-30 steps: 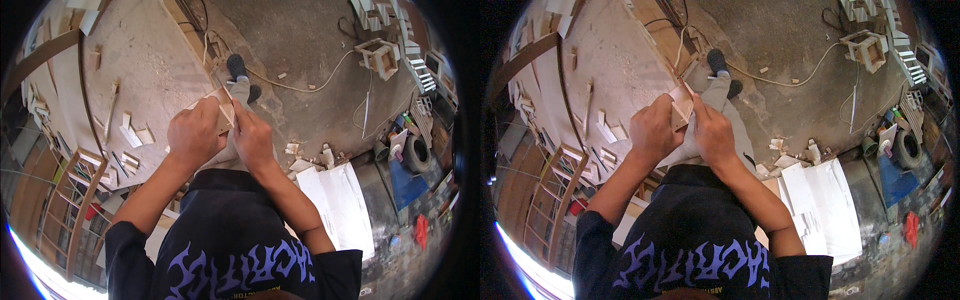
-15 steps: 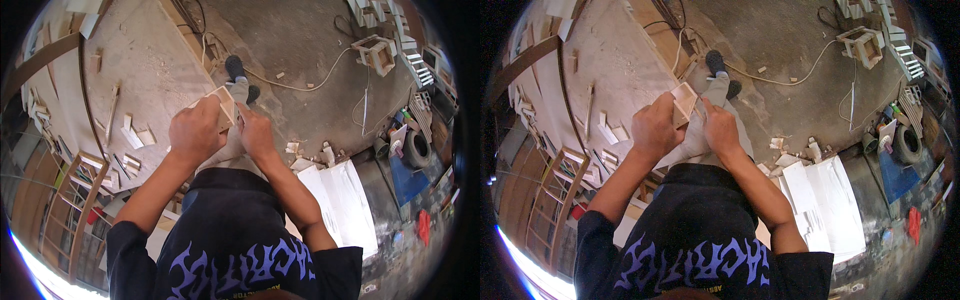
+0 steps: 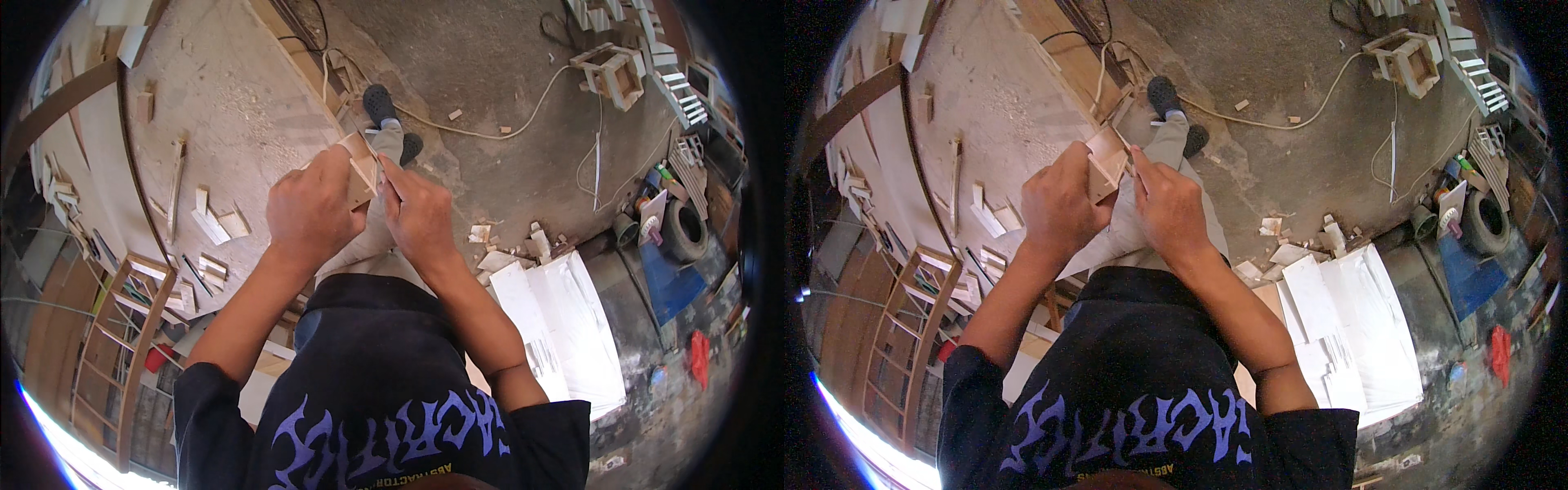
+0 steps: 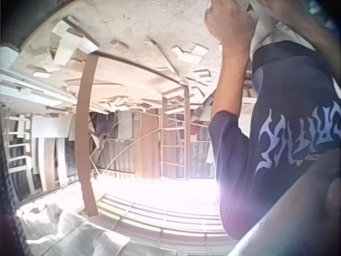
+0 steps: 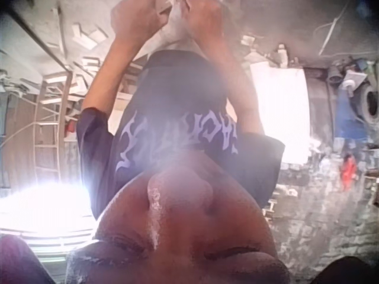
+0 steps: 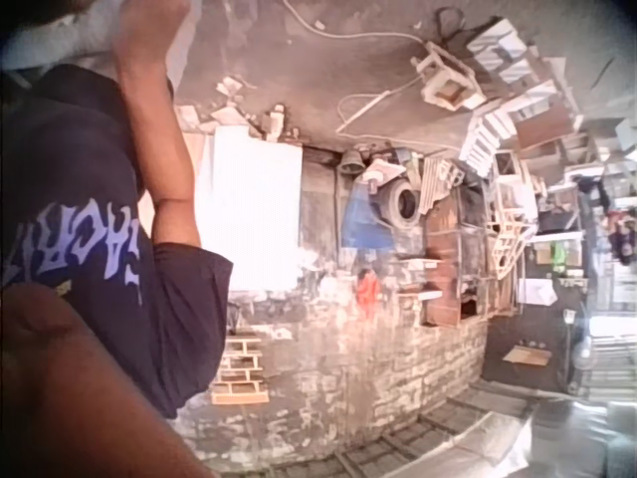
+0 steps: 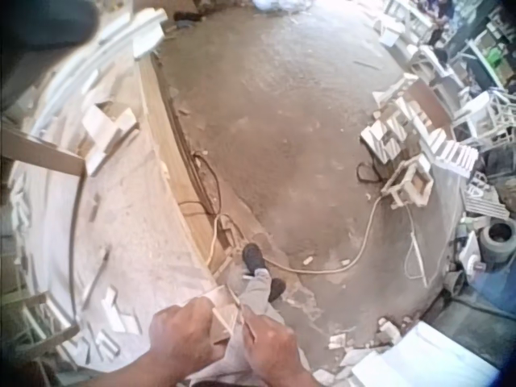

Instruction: The person hammers a nail into a wooden board, aligns it with another board to form a joint, and marks the wood with a pencil. The person then uses sandpaper to smooth the surface of the assembled joint.

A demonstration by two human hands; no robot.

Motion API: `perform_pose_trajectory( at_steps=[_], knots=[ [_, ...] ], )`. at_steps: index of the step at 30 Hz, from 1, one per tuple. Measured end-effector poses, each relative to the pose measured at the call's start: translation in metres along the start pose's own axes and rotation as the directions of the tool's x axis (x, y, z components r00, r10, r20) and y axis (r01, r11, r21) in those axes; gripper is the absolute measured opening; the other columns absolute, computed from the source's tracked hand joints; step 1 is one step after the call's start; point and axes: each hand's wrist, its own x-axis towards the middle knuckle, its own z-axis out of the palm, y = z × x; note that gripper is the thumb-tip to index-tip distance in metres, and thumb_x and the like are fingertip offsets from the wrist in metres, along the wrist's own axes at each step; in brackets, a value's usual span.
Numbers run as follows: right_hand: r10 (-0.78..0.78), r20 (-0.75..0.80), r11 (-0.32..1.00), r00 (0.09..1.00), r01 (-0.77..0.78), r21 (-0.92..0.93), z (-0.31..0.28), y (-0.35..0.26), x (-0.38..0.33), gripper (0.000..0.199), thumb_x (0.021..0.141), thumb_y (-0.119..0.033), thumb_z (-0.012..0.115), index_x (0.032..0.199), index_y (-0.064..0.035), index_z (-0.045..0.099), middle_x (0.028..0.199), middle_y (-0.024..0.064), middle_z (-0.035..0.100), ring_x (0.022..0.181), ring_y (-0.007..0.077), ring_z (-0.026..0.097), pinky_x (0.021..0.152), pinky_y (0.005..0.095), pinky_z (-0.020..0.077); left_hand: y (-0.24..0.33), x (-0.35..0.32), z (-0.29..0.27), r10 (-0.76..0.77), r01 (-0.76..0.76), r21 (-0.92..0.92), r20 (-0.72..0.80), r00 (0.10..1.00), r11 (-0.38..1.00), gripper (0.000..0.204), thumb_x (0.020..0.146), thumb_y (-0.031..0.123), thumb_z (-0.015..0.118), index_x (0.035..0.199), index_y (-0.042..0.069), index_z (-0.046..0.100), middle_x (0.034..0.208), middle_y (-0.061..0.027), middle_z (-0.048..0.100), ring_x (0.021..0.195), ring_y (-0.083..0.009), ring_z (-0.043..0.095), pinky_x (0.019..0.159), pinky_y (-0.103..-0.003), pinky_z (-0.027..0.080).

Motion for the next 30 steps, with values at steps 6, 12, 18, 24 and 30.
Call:
perform_pose_trajectory(
  at_steps=[6,12,18,24,30],
  knots=[
    [-0.054,-0.068,0.998,0.996,0.055,0.016,0.016,0.015,-0.009,0.051,0.089,0.002,0.072,0.139,-0.0001,0.066,0.088,0.0186,0.071,0.079,0.0370,0.071,0.071,0.0464,0.0570,0.001,0.000,-0.001,0.002,-0.002,0.017,0.013,1.000,1.000,0.044,0.074,0.020,0.088,0.098,0.007,0.053,0.079,-0.0174,0.069,0.073,-0.0389,0.073,0.064,-0.046,0.058],
    [-0.130,-0.134,0.991,0.982,0.128,-0.028,0.034,0.031,-0.009,0.055,0.086,0.003,0.070,0.141,-0.0007,0.065,0.091,0.0182,0.072,0.083,0.0349,0.072,0.075,0.0442,0.0577,-0.001,0.000,0.000,0.007,-0.007,0.021,0.017,1.000,1.000,0.044,0.075,0.020,0.087,0.098,0.008,0.053,0.079,-0.0169,0.070,0.073,-0.0391,0.073,0.064,-0.046,0.058],
    [-0.102,-0.164,0.995,0.981,0.099,-0.024,0.048,0.041,-0.006,0.049,0.088,0.002,0.068,0.137,-0.0010,0.068,0.093,0.0178,0.074,0.082,0.0348,0.072,0.074,0.0442,0.0578,-0.001,0.002,-0.002,0.001,-0.001,0.013,0.026,1.000,1.000,0.045,0.074,0.021,0.088,0.100,0.008,0.054,0.080,-0.0165,0.071,0.074,-0.0386,0.073,0.063,-0.046,0.058],
    [0.060,-0.221,0.994,0.973,-0.036,0.108,0.021,0.032,-0.010,0.034,0.094,-0.002,0.068,0.128,-0.0012,0.074,0.091,0.0182,0.075,0.082,0.0347,0.074,0.073,0.0423,0.0584,-0.001,0.002,-0.002,-0.004,0.004,0.008,0.013,1.000,1.000,0.045,0.075,0.023,0.089,0.102,0.008,0.055,0.081,-0.0165,0.071,0.074,-0.0381,0.073,0.064,-0.046,0.058],
    [0.016,-0.146,0.995,0.989,-0.002,0.101,0.031,0.031,-0.004,0.032,0.097,-0.003,0.066,0.128,-0.0022,0.074,0.091,0.0195,0.074,0.083,0.0368,0.074,0.076,0.0446,0.0581,-0.003,-0.001,0.001,0.020,-0.020,-0.015,-0.019,1.000,1.000,0.044,0.075,0.023,0.088,0.099,0.008,0.054,0.080,-0.0161,0.071,0.074,-0.0386,0.073,0.063,-0.047,0.058]
  ],
)
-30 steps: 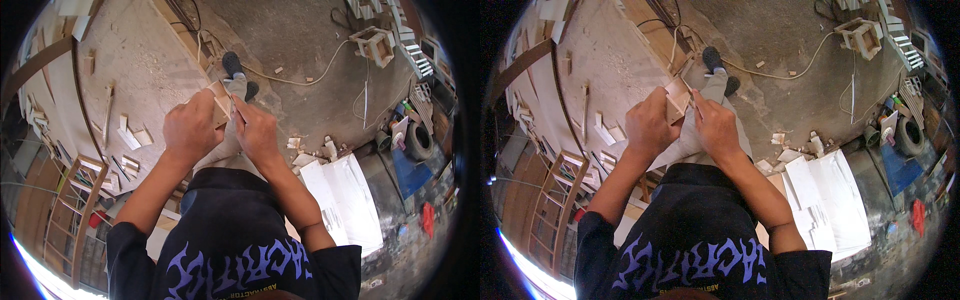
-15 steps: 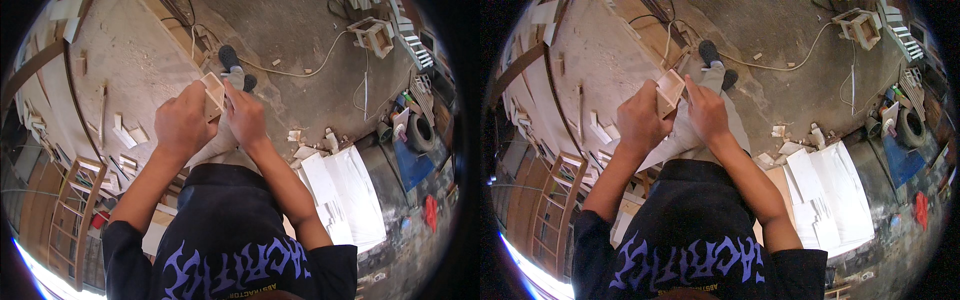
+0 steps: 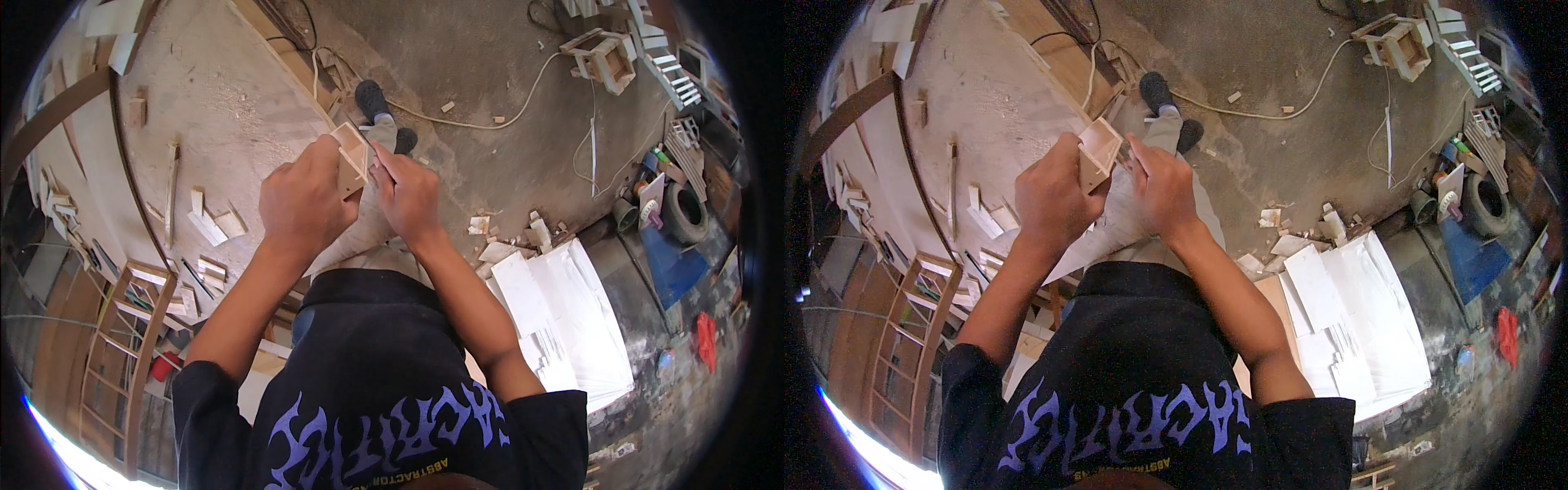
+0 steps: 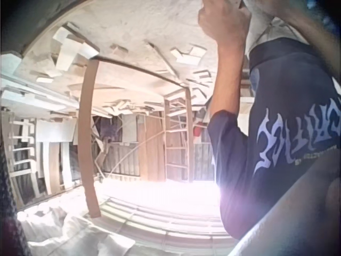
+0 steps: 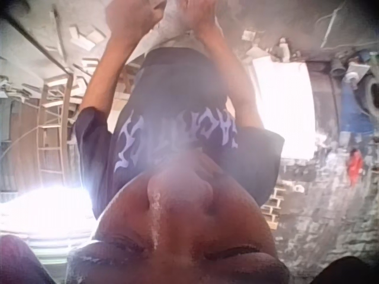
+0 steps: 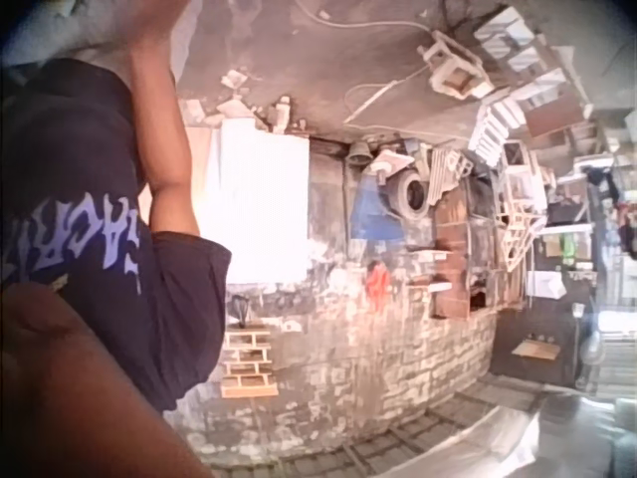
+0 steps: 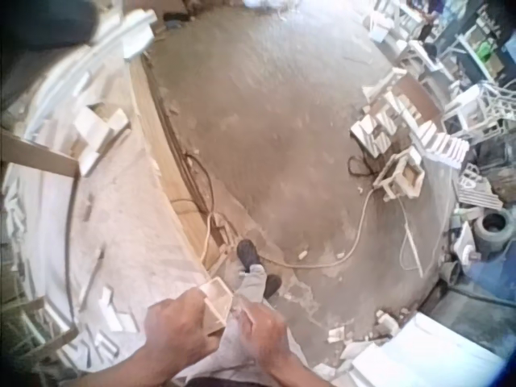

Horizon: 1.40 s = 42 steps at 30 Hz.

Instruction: The person hammers a nail into a wooden board, aligns it with another board to form a joint, and marks the wood with a pencil. The person then uses sandpaper to smooth the surface of the assembled joint.

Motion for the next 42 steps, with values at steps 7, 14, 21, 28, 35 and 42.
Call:
perform_pose_trajectory(
  at_steps=[7,14,21,28,35,42],
  knots=[
    [0.020,-0.076,0.998,0.997,-0.025,-0.064,-0.031,-0.010,-0.014,0.035,0.098,-0.008,0.068,0.131,-0.0008,0.073,0.100,0.0195,0.079,0.089,0.0323,0.077,0.082,0.0387,0.0579,0.004,-0.015,0.002,-0.036,0.029,-0.055,-0.121,0.992,0.998,0.039,0.078,0.023,0.084,0.098,0.009,0.054,0.082,-0.0164,0.069,0.074,-0.0409,0.071,0.064,-0.051,0.056],
    [-0.152,0.153,0.978,0.976,0.171,-0.121,-0.035,-0.026,-0.048,0.046,0.096,-0.004,0.067,0.142,-0.0062,0.068,0.114,0.0230,0.077,0.092,0.0339,0.078,0.086,0.0410,0.0585,0.002,-0.130,-0.013,-0.300,0.156,-0.335,-0.436,0.849,0.929,0.045,0.083,0.028,0.090,0.101,0.006,0.055,0.079,-0.0187,0.067,0.070,-0.0414,0.068,0.061,-0.049,0.053],
    [-0.483,0.328,0.867,0.812,0.495,0.053,0.082,-0.085,-0.069,0.046,0.093,-0.005,0.067,0.138,0.0001,0.066,0.125,0.0283,0.070,0.112,0.0456,0.069,0.097,0.0494,0.0555,0.012,-0.317,0.009,-0.754,0.329,-0.719,-0.404,0.517,0.612,0.040,0.085,0.025,0.091,0.098,0.005,0.058,0.071,-0.0123,0.064,0.061,-0.0212,0.060,0.059,-0.037,0.049],
    [-0.598,0.371,0.778,0.710,0.626,0.055,0.141,-0.124,-0.142,0.051,0.093,-0.020,0.070,0.140,0.0004,0.066,0.138,0.0241,0.068,0.131,0.0381,0.063,0.118,0.0454,0.0456,0.009,-0.442,0.051,-0.869,0.201,-0.848,-0.460,0.181,0.491,0.040,0.084,0.023,0.092,0.098,0.005,0.059,0.072,-0.0075,0.062,0.065,-0.0144,0.057,0.061,-0.033,0.048],
    [-0.089,0.916,0.936,0.390,-0.282,0.211,0.164,-0.159,-0.306,0.055,0.109,-0.042,0.062,0.150,-0.0062,0.060,0.132,0.0114,0.071,0.123,0.0208,0.067,0.109,0.0357,0.0521,-0.029,-0.530,0.064,-0.872,-0.002,-0.882,-0.466,0.146,0.471,0.036,0.083,0.018,0.092,0.100,0.006,0.063,0.077,-0.0009,0.064,0.070,-0.0074,0.056,0.062,-0.029,0.049],
    [-0.035,0.954,0.952,0.299,-0.281,0.123,0.297,-0.176,-0.397,0.034,0.110,-0.031,0.059,0.135,-0.0076,0.066,0.119,0.0067,0.074,0.104,0.0162,0.072,0.085,0.0356,0.0610,-0.113,-0.662,0.042,-0.582,0.261,-0.530,-0.791,0.192,0.807,0.047,0.075,0.014,0.093,0.115,0.009,0.068,0.095,-0.0090,0.072,0.091,-0.0311,0.071,0.084,-0.041,0.057]
  ],
)
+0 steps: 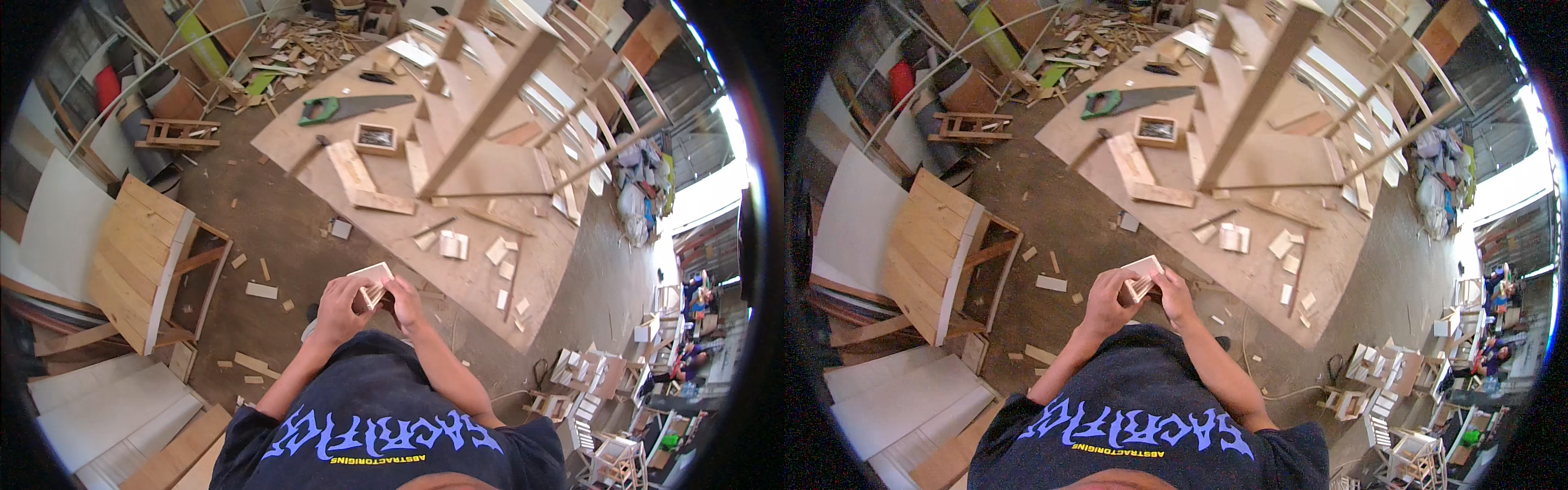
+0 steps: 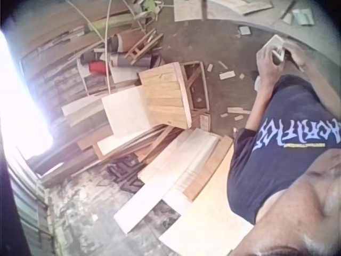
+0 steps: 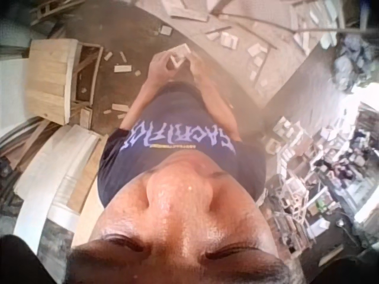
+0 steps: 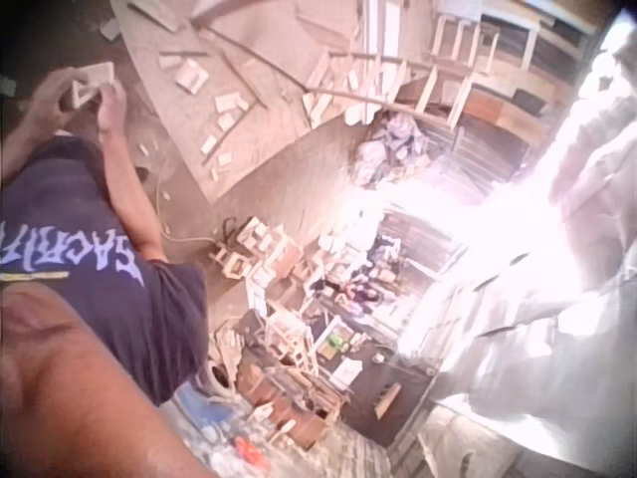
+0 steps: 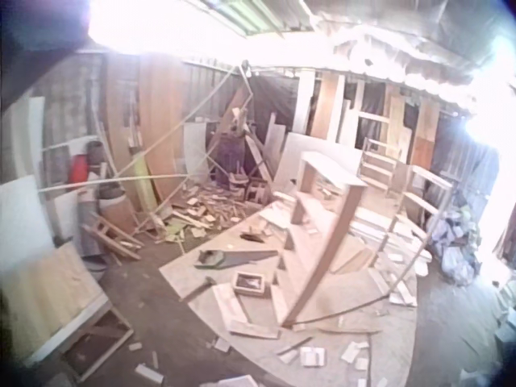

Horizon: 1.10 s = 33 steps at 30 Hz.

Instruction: The person hammers a nail into a wooden board, aligns it with another board to form a joint, and marks the wood with a pencil. The person then uses sandpaper to smooth the surface of the assembled joint.

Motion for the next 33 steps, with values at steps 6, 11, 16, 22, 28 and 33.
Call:
perform_pose_trajectory(
  at_steps=[6,11,16,22,28,33],
  knots=[
    [0.015,0.003,0.979,1.000,-0.015,0.204,0.113,0.008,0.060,0.035,0.111,-0.033,0.055,0.130,-0.0065,0.067,0.120,0.0098,0.075,0.110,0.0224,0.073,0.093,0.0421,0.0598,-0.084,0.022,-0.083,-0.024,0.027,0.085,-0.035,0.999,0.996,0.054,0.076,0.011,0.094,0.122,0.007,0.065,0.097,-0.0079,0.073,0.099,-0.0311,0.071,0.092,-0.043,0.056],
    [-0.158,-0.108,0.984,0.982,0.148,-0.100,0.121,-0.037,0.136,0.047,0.108,-0.037,0.064,0.142,-0.0050,0.065,0.123,0.0097,0.075,0.113,0.0225,0.072,0.099,0.0405,0.0576,-0.137,0.061,-0.121,-0.306,0.270,-0.382,-0.035,0.951,0.884,0.040,0.084,0.014,0.093,0.111,0.003,0.066,0.089,-0.0093,0.075,0.082,-0.0135,0.072,0.074,-0.030,0.058],
    [-0.665,-0.072,0.158,0.743,0.045,-0.986,0.102,-0.086,0.251,0.072,0.095,-0.039,0.078,0.153,-0.0056,0.052,0.143,0.0219,0.060,0.129,0.0390,0.061,0.108,0.0506,0.0502,-0.174,0.127,-0.151,-0.367,0.312,-0.530,0.001,0.930,0.789,0.046,0.082,0.003,0.092,0.118,0.003,0.063,0.093,-0.0049,0.073,0.087,-0.0113,0.068,0.079,-0.029,0.056],
    [-0.410,-0.190,0.133,0.892,-0.148,-0.980,0.100,-0.098,0.344,0.093,0.081,-0.035,0.086,0.159,-0.0102,0.043,0.149,0.0252,0.049,0.139,0.0484,0.048,0.116,0.0578,0.0416,-0.200,0.217,-0.189,-0.328,0.290,-0.547,0.029,0.944,0.785,0.054,0.081,0.001,0.091,0.127,0.003,0.063,0.094,-0.0025,0.070,0.085,-0.0100,0.064,0.077,-0.027,0.053],
    [-0.468,-0.177,0.202,0.866,-0.091,-0.975,0.105,-0.111,0.362,0.099,0.075,-0.032,0.087,0.160,-0.0078,0.042,0.145,0.0260,0.052,0.138,0.0451,0.050,0.116,0.0573,0.0428,-0.232,0.285,-0.211,-0.381,0.358,-0.659,0.116,0.917,0.662,0.070,0.079,0.004,0.093,0.142,0.004,0.061,0.099,-0.0003,0.063,0.092,-0.0093,0.059,0.083,-0.025,0.049],
    [-0.706,-0.261,0.510,0.658,0.217,-0.832,0.121,-0.139,0.352,0.097,0.077,-0.031,0.081,0.161,-0.0053,0.040,0.142,0.0235,0.052,0.129,0.0407,0.057,0.109,0.0504,0.0504,-0.275,0.357,-0.215,-0.306,0.420,-0.658,0.288,0.907,0.625,0.079,0.082,0.012,0.091,0.151,-0.001,0.056,0.099,0.0001,0.062,0.093,-0.0095,0.059,0.082,-0.025,0.048]
  ],
)
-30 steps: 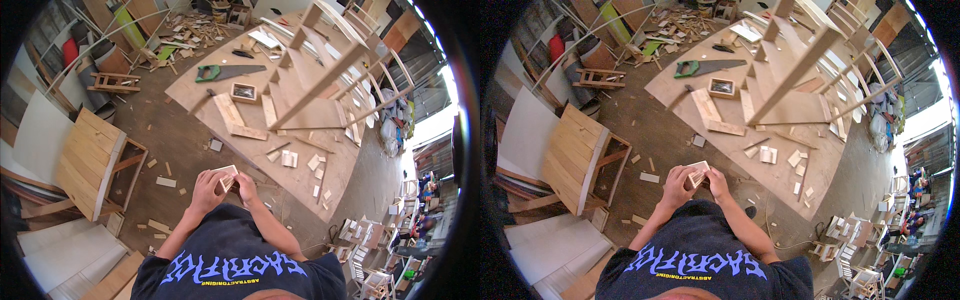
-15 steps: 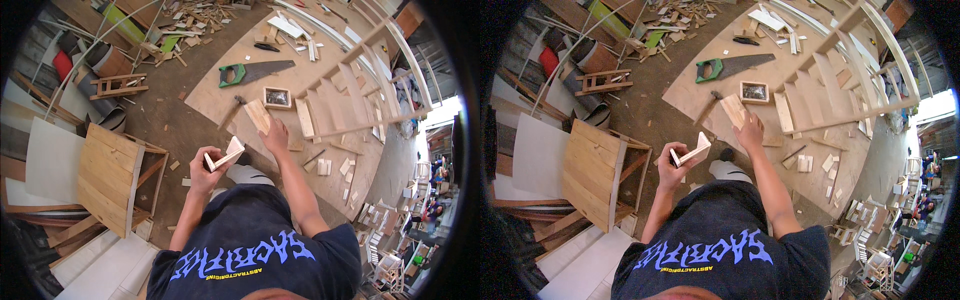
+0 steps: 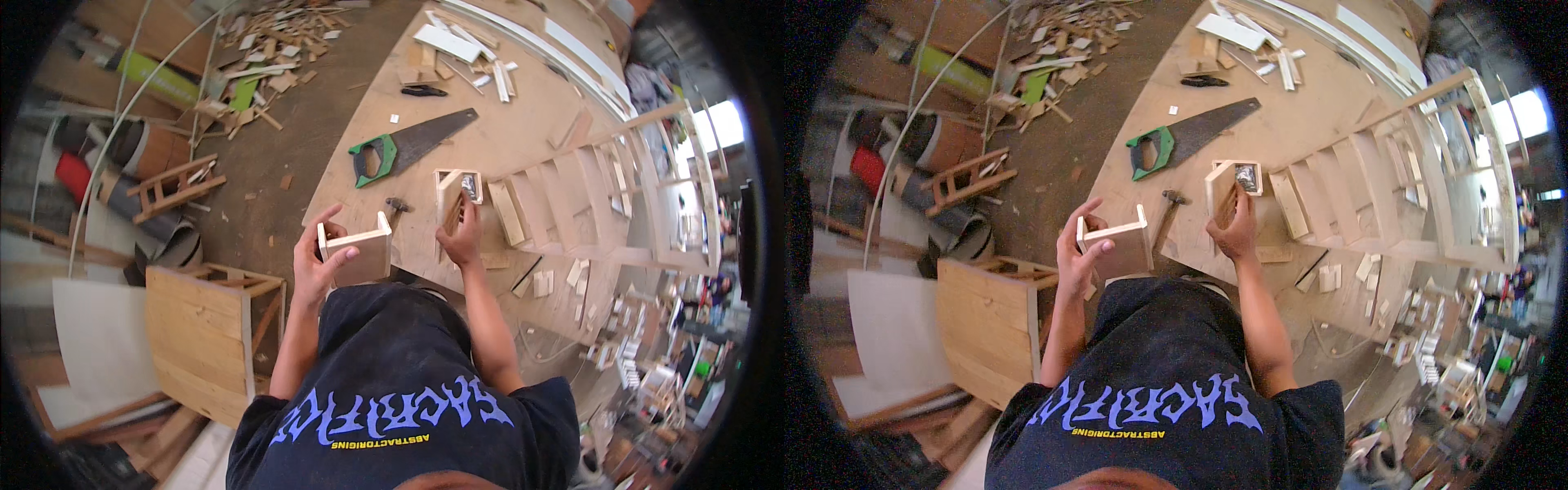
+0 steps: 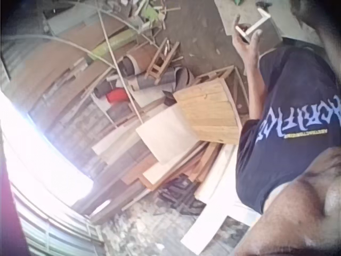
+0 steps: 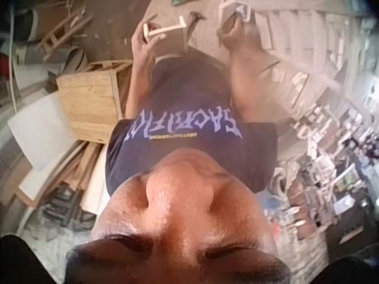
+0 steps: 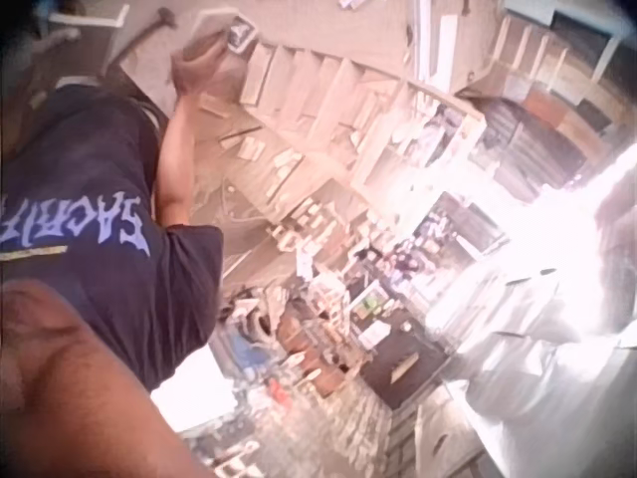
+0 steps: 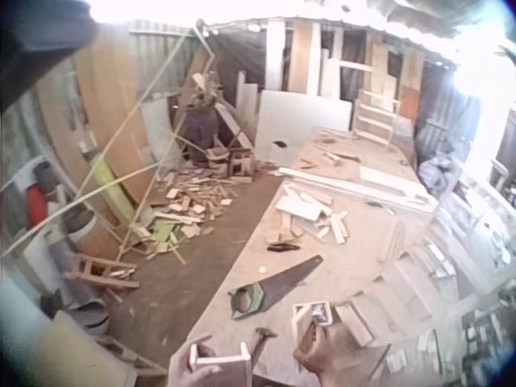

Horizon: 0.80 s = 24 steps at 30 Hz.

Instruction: The person hammers a nail into a wooden board, aligns it with another board to form a joint, and marks the wood with a pencil. The person then uses sandpaper to smooth the surface of the assembled joint.

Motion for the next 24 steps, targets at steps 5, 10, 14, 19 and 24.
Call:
perform_pose_trajectory(
  at_steps=[5,10,14,19,24],
  knots=[
    [0.079,-0.298,0.795,0.951,0.120,0.595,-0.005,-0.049,0.002,0.081,0.089,-0.034,0.063,0.157,0.0037,0.041,0.139,0.0169,0.056,0.123,0.0306,0.062,0.109,0.0450,0.0490,0.009,0.081,-0.012,-0.083,0.090,-0.014,0.252,0.964,0.996,0.066,0.081,0.008,0.091,0.140,0.003,0.063,0.099,0.0002,0.064,0.092,-0.0091,0.060,0.082,-0.026,0.049],
    [0.392,-0.221,0.329,0.893,0.088,0.940,0.016,-0.088,-0.027,0.070,0.098,-0.035,0.049,0.155,0.0058,0.045,0.147,0.0199,0.059,0.129,0.0325,0.063,0.103,0.0441,0.0537,-0.017,0.131,-0.008,-0.066,-0.028,0.171,0.521,0.851,0.985,0.047,0.082,0.004,0.092,0.121,0.005,0.065,0.099,-0.0014,0.068,0.091,-0.0102,0.063,0.083,-0.028,0.053],
    [0.487,-0.168,0.216,0.857,0.068,0.974,0.034,-0.115,-0.074,0.072,0.100,-0.042,0.051,0.153,0.0068,0.047,0.145,0.0215,0.060,0.127,0.0325,0.064,0.103,0.0440,0.0549,-0.027,0.137,0.006,-0.085,-0.034,0.143,0.743,0.663,0.989,0.054,0.081,0.005,0.093,0.127,0.005,0.066,0.097,0.0012,0.064,0.089,-0.0089,0.060,0.079,-0.027,0.051],
    [0.549,-0.147,0.221,0.823,0.027,0.975,0.050,-0.157,-0.104,0.075,0.098,-0.045,0.056,0.151,0.0080,0.048,0.139,0.0194,0.064,0.122,0.0306,0.065,0.105,0.0420,0.0532,-0.029,0.153,0.024,-0.143,-0.026,0.165,0.916,0.374,0.986,0.077,0.086,0.015,0.091,0.153,0.003,0.055,0.105,-0.0028,0.065,0.096,-0.0131,0.062,0.087,-0.029,0.051],
    [0.659,-0.095,0.103,0.746,0.035,0.994,0.060,-0.171,-0.122,0.075,0.094,-0.035,0.067,0.151,0.0066,0.045,0.139,0.0201,0.062,0.130,0.0321,0.060,0.114,0.0455,0.0466,-0.075,0.152,0.057,-0.433,0.153,0.405,0.851,0.297,0.901,0.087,0.093,0.036,0.085,0.160,-0.001,0.044,0.128,-0.0177,0.068,0.113,-0.0232,0.066,0.099,-0.037,0.053]
  ],
)
